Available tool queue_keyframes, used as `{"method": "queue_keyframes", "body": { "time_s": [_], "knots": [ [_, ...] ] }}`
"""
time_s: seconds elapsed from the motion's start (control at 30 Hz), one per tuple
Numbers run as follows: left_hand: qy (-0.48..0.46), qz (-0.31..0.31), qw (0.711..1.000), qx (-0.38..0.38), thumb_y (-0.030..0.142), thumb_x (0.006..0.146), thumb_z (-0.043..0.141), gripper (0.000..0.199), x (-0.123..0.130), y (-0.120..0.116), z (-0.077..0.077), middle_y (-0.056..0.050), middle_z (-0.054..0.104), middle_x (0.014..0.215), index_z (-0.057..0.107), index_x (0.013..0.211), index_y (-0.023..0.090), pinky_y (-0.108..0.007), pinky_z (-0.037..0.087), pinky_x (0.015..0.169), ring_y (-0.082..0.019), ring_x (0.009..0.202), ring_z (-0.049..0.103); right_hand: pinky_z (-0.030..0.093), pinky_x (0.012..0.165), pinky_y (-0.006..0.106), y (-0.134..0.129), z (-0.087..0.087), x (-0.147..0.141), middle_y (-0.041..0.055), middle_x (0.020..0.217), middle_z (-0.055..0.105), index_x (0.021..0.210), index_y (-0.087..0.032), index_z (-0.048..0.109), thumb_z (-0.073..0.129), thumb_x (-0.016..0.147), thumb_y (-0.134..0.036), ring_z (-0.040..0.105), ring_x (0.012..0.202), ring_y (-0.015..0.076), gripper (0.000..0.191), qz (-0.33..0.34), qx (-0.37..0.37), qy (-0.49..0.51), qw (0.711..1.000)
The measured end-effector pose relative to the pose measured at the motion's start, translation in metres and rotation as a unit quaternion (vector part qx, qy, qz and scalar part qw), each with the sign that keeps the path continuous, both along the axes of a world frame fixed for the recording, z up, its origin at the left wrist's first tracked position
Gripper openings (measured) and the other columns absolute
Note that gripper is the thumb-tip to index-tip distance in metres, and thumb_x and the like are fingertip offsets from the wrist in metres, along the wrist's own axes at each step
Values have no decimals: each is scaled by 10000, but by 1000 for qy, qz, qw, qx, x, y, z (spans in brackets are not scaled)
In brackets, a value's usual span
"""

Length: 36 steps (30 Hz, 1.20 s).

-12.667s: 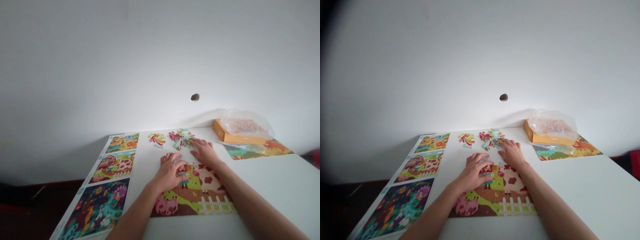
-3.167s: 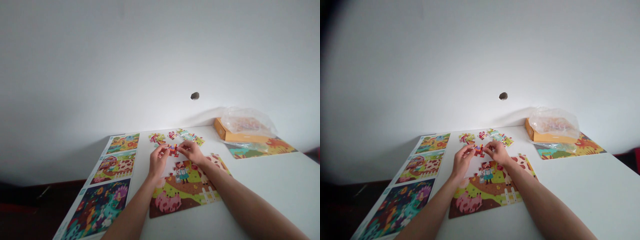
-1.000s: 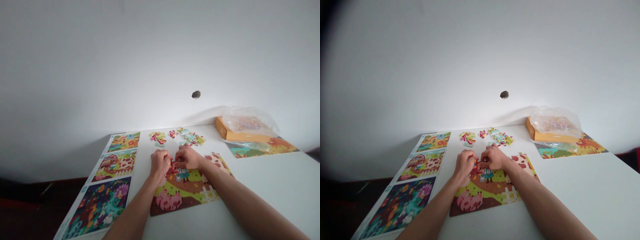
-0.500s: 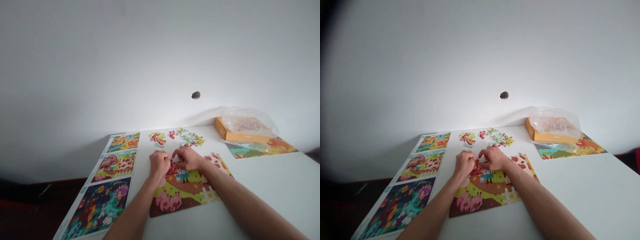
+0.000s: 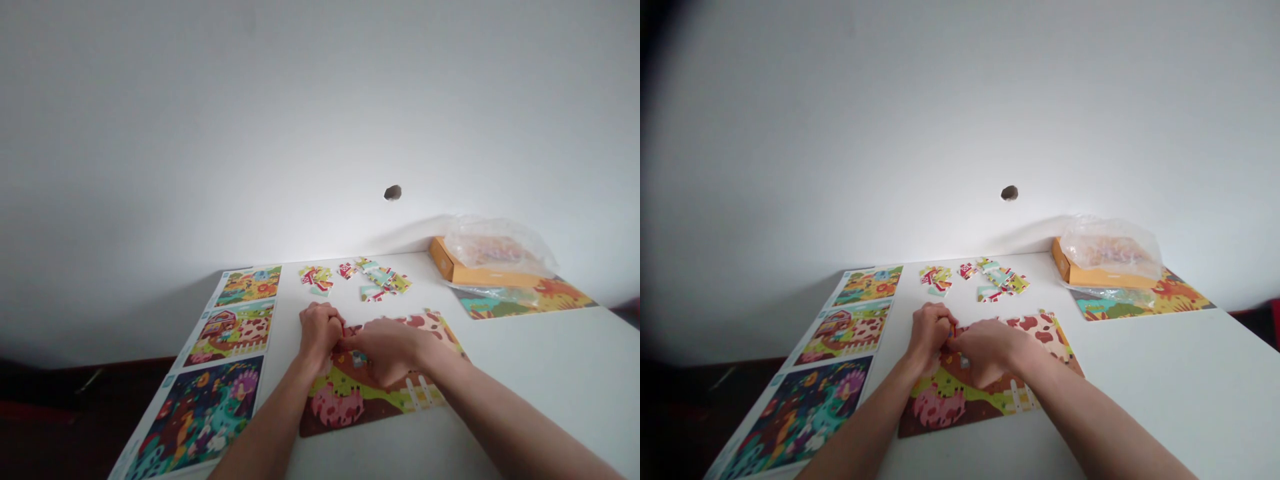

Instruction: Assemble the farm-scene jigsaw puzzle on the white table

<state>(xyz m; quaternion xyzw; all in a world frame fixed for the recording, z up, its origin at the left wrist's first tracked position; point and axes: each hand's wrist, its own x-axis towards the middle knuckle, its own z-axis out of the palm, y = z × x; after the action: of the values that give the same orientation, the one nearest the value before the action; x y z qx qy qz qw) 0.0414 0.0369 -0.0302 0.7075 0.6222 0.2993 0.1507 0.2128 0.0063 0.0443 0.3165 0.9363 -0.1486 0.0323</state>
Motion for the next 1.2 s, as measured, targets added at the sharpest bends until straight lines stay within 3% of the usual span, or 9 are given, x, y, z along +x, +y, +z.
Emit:
{"method": "queue_keyframes", "body": {
  "time_s": [0.07,0.17,0.27,0.57,0.67,0.8,0.97,1.1,1.2],
  "knots": [
    [3,-1,1000,-2,48,645,462,332,0,1,0,-6,702,653,717,545,237,-281,403,775,-176,770,591,338,464,255,-12,-1,-8,104,789,713,1243,-166,576,687,628,-275,627,599,225,635,16,-12,-56,998],
    [20,-5,1000,-12,69,659,466,322,0,1,0,-11,705,663,723,551,230,-278,400,783,-172,770,599,435,518,302,-23,-6,-18,173,828,714,1444,-49,311,722,578,-317,667,687,290,996,13,-16,-88,996],
    [28,-7,999,-17,80,673,464,321,0,1,-1,-16,713,683,731,569,226,-274,398,789,-174,779,603,479,542,344,-31,-8,-25,191,797,709,1458,5,246,751,538,-311,677,697,324,1096,-8,-21,-97,995],
    [19,-9,1000,-4,97,684,463,321,0,0,0,-19,715,677,726,553,226,-271,403,756,-181,767,605,507,536,368,-37,1,-35,225,813,704,1350,41,416,689,617,-247,691,704,346,833,-29,-31,-106,993],
    [24,-8,1000,-5,95,681,462,320,-1,0,0,-17,714,670,726,552,223,-272,403,754,-175,753,601,504,543,361,-31,2,-31,193,777,710,1257,-18,524,674,646,-281,692,700,338,682,-35,-39,-98,994],
    [24,-4,1000,-15,90,673,466,319,-1,1,0,-12,719,680,728,556,228,-275,404,764,-172,763,605,489,534,337,-24,0,-26,170,800,720,1264,-95,525,675,639,-287,691,711,330,670,-44,-24,-88,995],
    [23,0,999,-30,71,649,455,328,-1,1,1,-5,727,695,727,561,233,-279,405,780,-169,773,612,465,521,302,-14,-2,-16,135,795,725,1146,-172,605,613,716,-296,694,685,297,448,-77,-7,-75,994],
    [30,23,999,-36,77,627,453,322,-1,0,2,-8,719,667,726,558,233,-277,397,764,-168,761,614,477,524,312,-12,5,-7,143,832,721,1098,-163,627,600,740,-391,699,718,317,425,-92,-1,-95,991],
    [35,40,998,-39,89,643,450,324,0,0,4,-3,724,690,721,548,241,-277,387,773,-169,784,619,490,526,304,-17,10,-7,119,801,718,1085,-174,638,664,681,-330,699,707,305,434,-74,-21,-136,988]
  ]
}}
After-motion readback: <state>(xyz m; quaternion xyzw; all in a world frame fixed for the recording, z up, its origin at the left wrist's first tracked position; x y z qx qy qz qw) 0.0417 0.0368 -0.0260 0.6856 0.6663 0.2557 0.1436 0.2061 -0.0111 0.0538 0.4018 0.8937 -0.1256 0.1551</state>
